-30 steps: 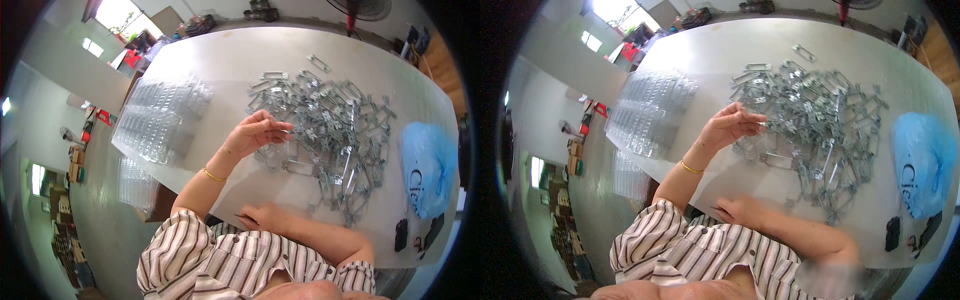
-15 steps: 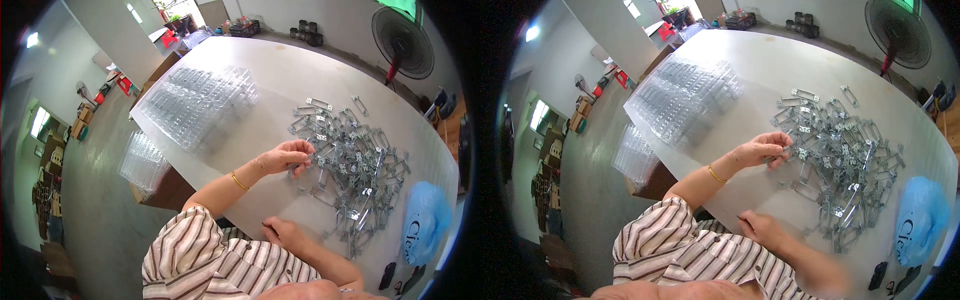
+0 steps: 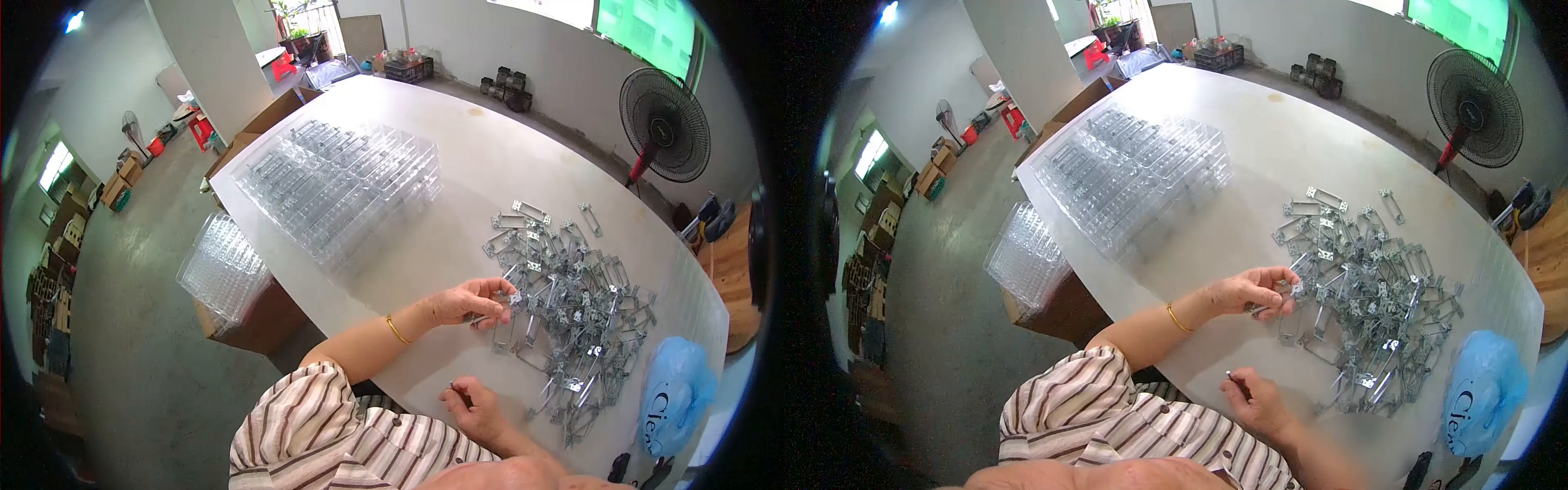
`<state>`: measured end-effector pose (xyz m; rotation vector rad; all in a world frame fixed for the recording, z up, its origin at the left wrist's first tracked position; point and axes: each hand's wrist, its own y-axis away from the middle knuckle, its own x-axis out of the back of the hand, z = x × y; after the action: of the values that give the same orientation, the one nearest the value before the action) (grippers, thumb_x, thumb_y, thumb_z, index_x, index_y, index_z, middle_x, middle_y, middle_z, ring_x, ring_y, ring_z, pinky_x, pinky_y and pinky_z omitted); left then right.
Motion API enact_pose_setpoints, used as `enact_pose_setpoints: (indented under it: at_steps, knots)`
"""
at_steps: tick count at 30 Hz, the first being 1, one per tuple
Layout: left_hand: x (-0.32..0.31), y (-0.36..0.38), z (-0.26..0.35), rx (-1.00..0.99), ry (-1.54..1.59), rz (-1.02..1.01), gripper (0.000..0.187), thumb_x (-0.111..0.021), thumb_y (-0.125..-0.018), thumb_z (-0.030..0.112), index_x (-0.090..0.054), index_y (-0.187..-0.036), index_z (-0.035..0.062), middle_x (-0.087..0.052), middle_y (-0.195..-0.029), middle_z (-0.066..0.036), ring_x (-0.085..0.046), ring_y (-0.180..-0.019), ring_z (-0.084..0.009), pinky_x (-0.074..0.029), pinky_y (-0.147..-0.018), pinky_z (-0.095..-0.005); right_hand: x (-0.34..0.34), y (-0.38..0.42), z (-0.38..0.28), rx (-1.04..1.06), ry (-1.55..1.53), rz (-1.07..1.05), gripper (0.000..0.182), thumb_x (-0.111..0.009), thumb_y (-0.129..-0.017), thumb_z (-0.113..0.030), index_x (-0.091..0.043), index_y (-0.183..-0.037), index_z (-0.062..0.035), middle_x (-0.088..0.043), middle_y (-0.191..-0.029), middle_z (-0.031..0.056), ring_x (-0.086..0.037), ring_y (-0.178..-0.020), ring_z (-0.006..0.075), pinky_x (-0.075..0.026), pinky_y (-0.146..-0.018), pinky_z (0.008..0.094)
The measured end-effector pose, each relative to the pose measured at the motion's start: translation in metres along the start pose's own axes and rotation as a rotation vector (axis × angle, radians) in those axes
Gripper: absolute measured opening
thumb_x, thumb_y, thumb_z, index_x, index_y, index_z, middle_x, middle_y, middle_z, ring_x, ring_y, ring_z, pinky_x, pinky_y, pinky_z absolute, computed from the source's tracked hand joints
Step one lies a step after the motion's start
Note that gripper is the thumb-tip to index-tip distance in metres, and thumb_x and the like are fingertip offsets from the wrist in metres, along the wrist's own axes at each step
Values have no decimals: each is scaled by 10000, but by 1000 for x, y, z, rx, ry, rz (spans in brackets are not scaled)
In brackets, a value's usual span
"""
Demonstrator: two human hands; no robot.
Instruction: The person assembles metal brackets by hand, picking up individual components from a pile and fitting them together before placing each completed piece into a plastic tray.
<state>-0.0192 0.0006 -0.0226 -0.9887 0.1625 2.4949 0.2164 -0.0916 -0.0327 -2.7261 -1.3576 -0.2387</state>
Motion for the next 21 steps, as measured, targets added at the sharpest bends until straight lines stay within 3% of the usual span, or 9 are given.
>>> enact_pose_setpoints:
  at_steps: [4, 6, 7, 9, 12, 21]
  knots:
    - [-5, 5, 4, 32, -27, -11, 477, -742, -910, 112, -476, -1306, 108, -713, -968, -117, -582, -640, -86, -445, -548, -226, 16, -14, -13, 154, 174, 162, 162, -700, -946, -54, -582, -1056, -42, -641, -778, 72, -586, -615, 132, -492, -568, 292]
    - [-7, 6, 3, 39, -51, -19, 480, -747, -907, 110, -478, -1304, 106, -714, -959, -110, -585, -642, -86, -443, -546, -225, 33, -26, -21, 301, 227, 391, 145, -678, -958, -44, -562, -1045, -41, -644, -969, 109, -563, -668, 98, -476, -586, 252]
    - [-7, 5, 1, 27, -112, -22, 488, -755, -901, 108, -476, -1302, 102, -710, -938, -100, -580, -636, -84, -439, -541, -226, 41, -32, -28, 298, 233, 393, 145, -678, -958, -44, -562, -1045, -41, -644, -969, 109, -563, -668, 98, -476, -586, 252]
    - [-11, 5, 1, 14, -172, -32, 497, -763, -895, 107, -475, -1301, 98, -706, -918, -90, -576, -629, -82, -435, -537, -228, 53, -42, -40, 276, 250, 559, 121, -648, -974, -36, -544, -1037, -38, -595, -1129, 116, -527, -715, 70, -467, -614, 228]
    - [-21, 6, 0, 52, -332, -55, 502, -766, -895, 103, -469, -1299, 80, -674, -874, -57, -580, -662, -81, -437, -554, -233, 59, -49, -31, 248, 172, 635, 106, -625, -988, -32, -535, -1043, -36, -561, -1173, 97, -501, -726, 65, -461, -635, 218]
    - [-41, 8, -10, -20, -647, -25, 450, -726, -902, 60, -458, -1261, 22, -592, -823, -10, -546, -726, -73, -442, -608, -249, 55, -35, -22, 19, -15, 697, 70, -560, -1057, -122, -522, -1060, -64, -585, -923, 16, -593, -745, 66, -512, -653, 233]
